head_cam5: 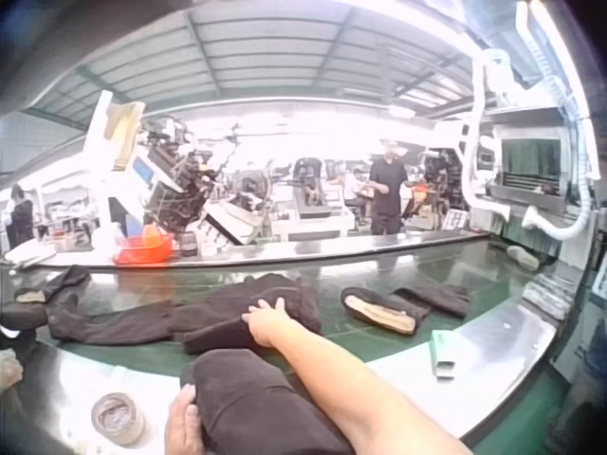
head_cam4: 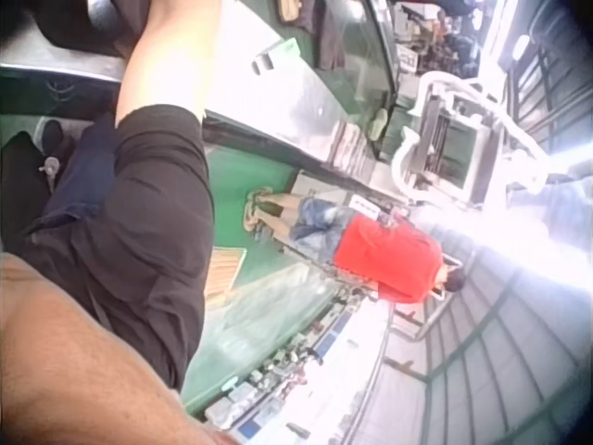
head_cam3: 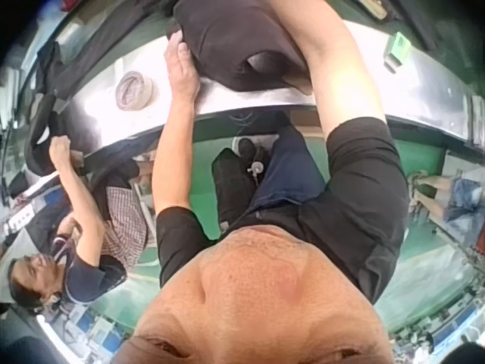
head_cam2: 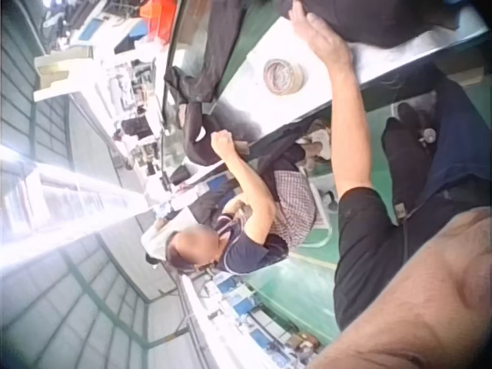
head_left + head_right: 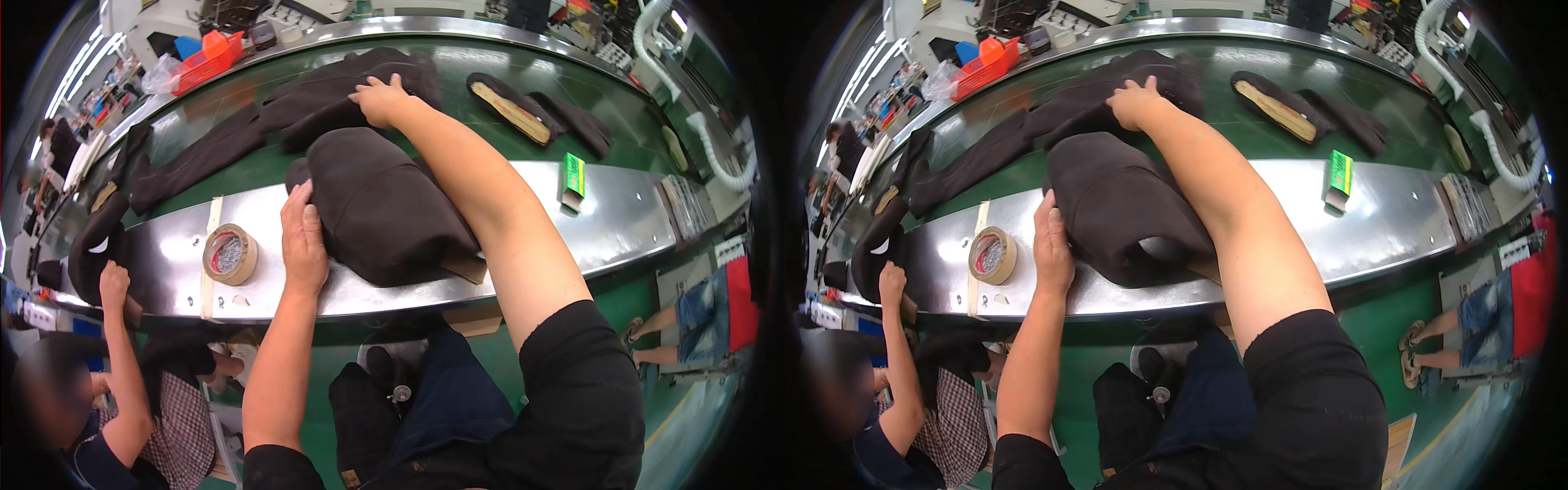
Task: The person is manufacturing shoes at a factory workbench, using tools and manual manipulation.
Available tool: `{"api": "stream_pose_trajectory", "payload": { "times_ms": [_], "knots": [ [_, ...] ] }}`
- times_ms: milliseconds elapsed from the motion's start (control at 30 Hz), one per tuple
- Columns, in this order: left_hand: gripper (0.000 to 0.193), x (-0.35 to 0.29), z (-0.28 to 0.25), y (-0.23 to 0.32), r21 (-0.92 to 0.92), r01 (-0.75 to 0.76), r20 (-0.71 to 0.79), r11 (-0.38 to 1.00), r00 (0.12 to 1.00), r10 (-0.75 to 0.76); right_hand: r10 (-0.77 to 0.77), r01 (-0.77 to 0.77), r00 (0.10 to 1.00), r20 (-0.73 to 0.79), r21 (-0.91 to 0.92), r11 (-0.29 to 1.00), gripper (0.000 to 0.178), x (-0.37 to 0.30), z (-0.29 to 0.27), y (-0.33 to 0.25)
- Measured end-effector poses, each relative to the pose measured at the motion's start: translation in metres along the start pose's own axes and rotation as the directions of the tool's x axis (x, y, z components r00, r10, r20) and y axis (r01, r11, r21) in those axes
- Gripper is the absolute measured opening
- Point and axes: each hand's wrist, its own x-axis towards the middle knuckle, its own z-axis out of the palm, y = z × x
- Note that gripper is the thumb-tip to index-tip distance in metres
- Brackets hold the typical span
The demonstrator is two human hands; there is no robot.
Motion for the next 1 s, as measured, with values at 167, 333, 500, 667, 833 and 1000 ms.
{"api": "stream_pose_trajectory", "payload": {
  "times_ms": [167,333,500,667,833,1000],
  "knots": [
    [0.049,0.0,0.001,-0.004,-0.023,-0.011,-0.007,1.0,1.0,0.011,0.372,-0.005,0.692,-0.619,0.511,0.859,0.04,-0.029,0.01,0.082],
    [0.048,0.001,0.002,-0.005,-0.024,-0.006,-0.019,1.0,1.0,0.006,0.963,-0.549,-0.006,-0.27,0.805,0.223,0.052,-0.125,0.009,0.22],
    [0.048,0.001,0.002,-0.004,-0.024,0.002,-0.013,1.0,1.0,-0.002,0.96,-0.37,-0.137,0.245,0.886,-0.279,0.063,-0.183,0.055,0.269],
    [0.048,0.0,0.001,-0.006,-0.012,0.029,-0.014,1.0,0.999,-0.029,0.856,-0.002,0.02,0.517,0.856,-0.517,0.061,-0.186,0.071,0.271],
    [0.049,-0.002,0.002,-0.009,-0.015,0.029,-0.011,0.999,1.0,-0.029,0.856,0.041,0.13,0.5,0.86,-0.509,0.065,-0.172,0.066,0.269],
    [0.049,-0.001,0.002,-0.009,-0.009,0.012,-0.018,1.0,1.0,-0.012,0.859,0.258,0.469,0.204,0.899,-0.354,0.057,-0.164,0.066,0.247]
  ]
}}
